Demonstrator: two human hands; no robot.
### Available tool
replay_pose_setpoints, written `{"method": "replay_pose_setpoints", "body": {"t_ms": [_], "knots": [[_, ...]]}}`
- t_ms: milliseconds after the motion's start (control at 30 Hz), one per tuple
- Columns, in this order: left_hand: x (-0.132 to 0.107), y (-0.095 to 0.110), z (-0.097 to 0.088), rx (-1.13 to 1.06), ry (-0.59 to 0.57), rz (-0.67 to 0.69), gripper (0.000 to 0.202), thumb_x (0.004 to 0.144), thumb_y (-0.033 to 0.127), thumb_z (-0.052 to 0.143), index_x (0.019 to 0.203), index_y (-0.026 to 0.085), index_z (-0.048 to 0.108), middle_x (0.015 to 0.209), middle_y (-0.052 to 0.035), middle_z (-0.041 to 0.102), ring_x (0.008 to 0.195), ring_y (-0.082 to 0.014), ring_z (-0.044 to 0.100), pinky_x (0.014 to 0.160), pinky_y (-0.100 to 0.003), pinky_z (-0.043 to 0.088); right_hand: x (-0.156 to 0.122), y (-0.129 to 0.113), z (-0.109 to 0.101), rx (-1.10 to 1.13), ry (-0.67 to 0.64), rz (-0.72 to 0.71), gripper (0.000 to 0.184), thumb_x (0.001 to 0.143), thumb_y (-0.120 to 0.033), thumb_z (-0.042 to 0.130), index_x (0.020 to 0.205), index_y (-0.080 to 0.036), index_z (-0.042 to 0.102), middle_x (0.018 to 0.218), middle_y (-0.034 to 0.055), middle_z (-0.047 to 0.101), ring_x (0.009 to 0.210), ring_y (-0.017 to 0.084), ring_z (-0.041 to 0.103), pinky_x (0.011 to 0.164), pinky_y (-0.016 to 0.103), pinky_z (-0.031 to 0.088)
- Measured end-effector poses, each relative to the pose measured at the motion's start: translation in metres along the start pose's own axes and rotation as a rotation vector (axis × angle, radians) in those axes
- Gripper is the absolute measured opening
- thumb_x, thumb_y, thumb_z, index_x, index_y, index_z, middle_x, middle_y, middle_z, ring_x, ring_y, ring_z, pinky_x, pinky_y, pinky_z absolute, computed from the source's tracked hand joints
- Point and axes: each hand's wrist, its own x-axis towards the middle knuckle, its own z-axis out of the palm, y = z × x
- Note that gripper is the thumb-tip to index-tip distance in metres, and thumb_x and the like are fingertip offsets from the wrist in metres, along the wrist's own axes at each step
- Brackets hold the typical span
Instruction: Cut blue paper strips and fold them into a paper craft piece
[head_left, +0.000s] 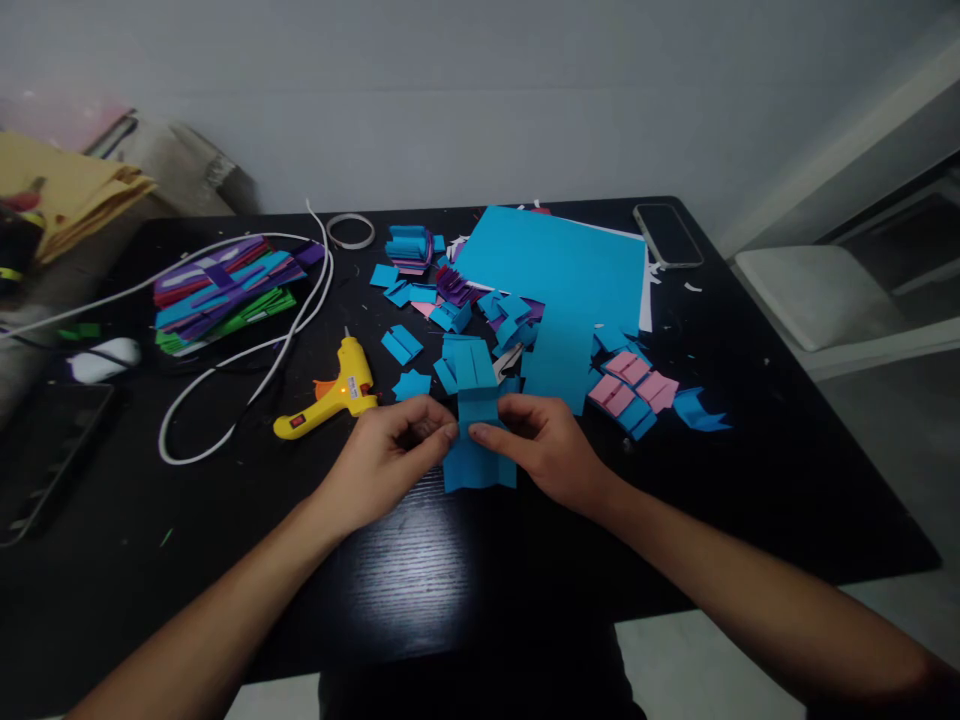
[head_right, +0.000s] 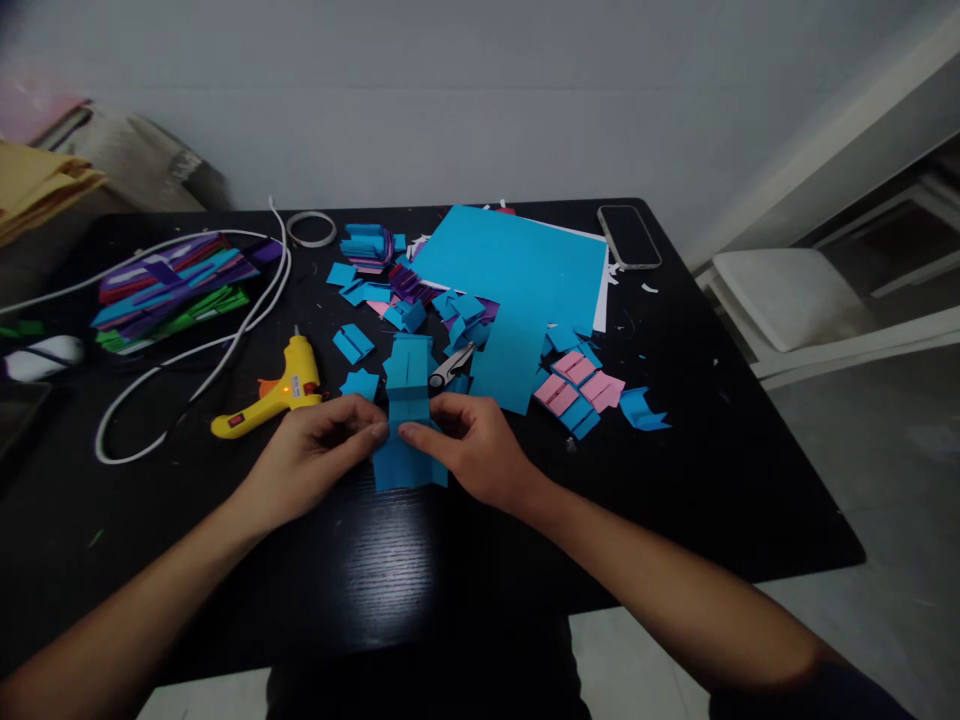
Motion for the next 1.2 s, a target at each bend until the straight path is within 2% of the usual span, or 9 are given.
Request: {"method": "replay_pose_setpoints", "body": {"t_ms": [167, 300, 433, 600, 767, 900, 1100, 1200], "knots": [[0.002, -0.004, -0.008, 0.019, 0.015, 0.001, 0.022, 0.095, 0.036, 0.063, 0.084, 0.017, 0.067, 0.069, 0.0006, 0.064, 0.064, -0.0137, 0.059, 0.060, -0.024, 0.045, 0.002, -0.001, -0.002, -0.037, 0.073, -0.047, 0.033, 0.079, -0.048, 0.083, 0.072, -0.020, 0.069, 0.069, -0.0017, 0.063, 0.064, 0.014, 0.057, 0.059, 0.027, 0.049], [0.002, 0.002, -0.008, 0.002, 0.073, 0.016, 0.025, 0.097, 0.039, 0.061, 0.087, 0.017, 0.068, 0.071, -0.0003, 0.066, 0.065, -0.0138, 0.060, 0.060, -0.024, 0.047, 0.003, -0.003, -0.003, -0.028, 0.086, -0.045, 0.033, 0.078, -0.050, 0.084, 0.075, -0.020, 0.070, 0.069, -0.0019, 0.064, 0.065, 0.014, 0.058, 0.061, 0.027, 0.050], [0.000, 0.006, -0.002, -0.026, 0.040, 0.012, 0.023, 0.095, 0.040, 0.067, 0.096, 0.018, 0.072, 0.067, 0.0027, 0.062, 0.062, -0.0123, 0.057, 0.057, -0.023, 0.045, 0.001, -0.002, -0.001, -0.003, 0.057, -0.051, 0.029, 0.080, -0.043, 0.084, 0.073, -0.020, 0.069, 0.068, -0.0026, 0.063, 0.064, 0.013, 0.058, 0.061, 0.027, 0.050], [0.000, 0.002, -0.001, -0.042, -0.024, -0.007, 0.023, 0.097, 0.040, 0.065, 0.088, 0.019, 0.071, 0.066, 0.0027, 0.061, 0.060, -0.0115, 0.056, 0.056, -0.022, 0.043, 0.000, -0.002, 0.000, -0.054, 0.058, -0.063, 0.031, 0.081, -0.042, 0.083, 0.068, -0.020, 0.066, 0.065, -0.0031, 0.060, 0.061, 0.013, 0.055, 0.059, 0.027, 0.049], [0.000, 0.000, -0.002, 0.000, -0.030, 0.005, 0.028, 0.099, 0.043, 0.061, 0.089, 0.018, 0.070, 0.066, 0.0031, 0.055, 0.060, -0.0117, 0.049, 0.055, -0.023, 0.038, 0.000, -0.003, 0.001, -0.076, 0.066, -0.060, 0.036, 0.077, -0.050, 0.085, 0.070, -0.020, 0.068, 0.066, -0.0020, 0.063, 0.062, 0.014, 0.056, 0.059, 0.028, 0.049], [-0.001, 0.001, 0.001, -0.025, -0.005, 0.006, 0.025, 0.096, 0.043, 0.065, 0.092, 0.019, 0.069, 0.065, 0.0045, 0.050, 0.059, -0.0113, 0.045, 0.054, -0.023, 0.036, -0.001, -0.002, 0.001, -0.076, 0.062, -0.057, 0.035, 0.077, -0.050, 0.086, 0.071, -0.019, 0.069, 0.069, -0.0012, 0.065, 0.064, 0.014, 0.057, 0.061, 0.028, 0.049], [-0.001, 0.002, 0.001, -0.010, 0.007, 0.020, 0.025, 0.096, 0.040, 0.065, 0.083, 0.018, 0.067, 0.062, 0.0051, 0.046, 0.057, -0.0108, 0.041, 0.053, -0.023, 0.033, -0.002, -0.002, 0.001, -0.129, 0.077, -0.080, 0.033, 0.079, -0.047, 0.085, 0.070, -0.020, 0.070, 0.066, -0.0019, 0.063, 0.063, 0.014, 0.056, 0.058, 0.027, 0.045], [0.000, 0.003, 0.001, -0.048, -0.001, 0.008, 0.024, 0.095, 0.038, 0.065, 0.081, 0.018, 0.064, 0.061, 0.0057, 0.044, 0.056, -0.0103, 0.040, 0.052, -0.023, 0.032, -0.001, -0.001, 0.001, -0.084, 0.056, -0.078, 0.028, 0.080, -0.046, 0.085, 0.076, -0.020, 0.074, 0.074, 0.0000, 0.070, 0.069, 0.015, 0.062, 0.064, 0.028, 0.049]]}}
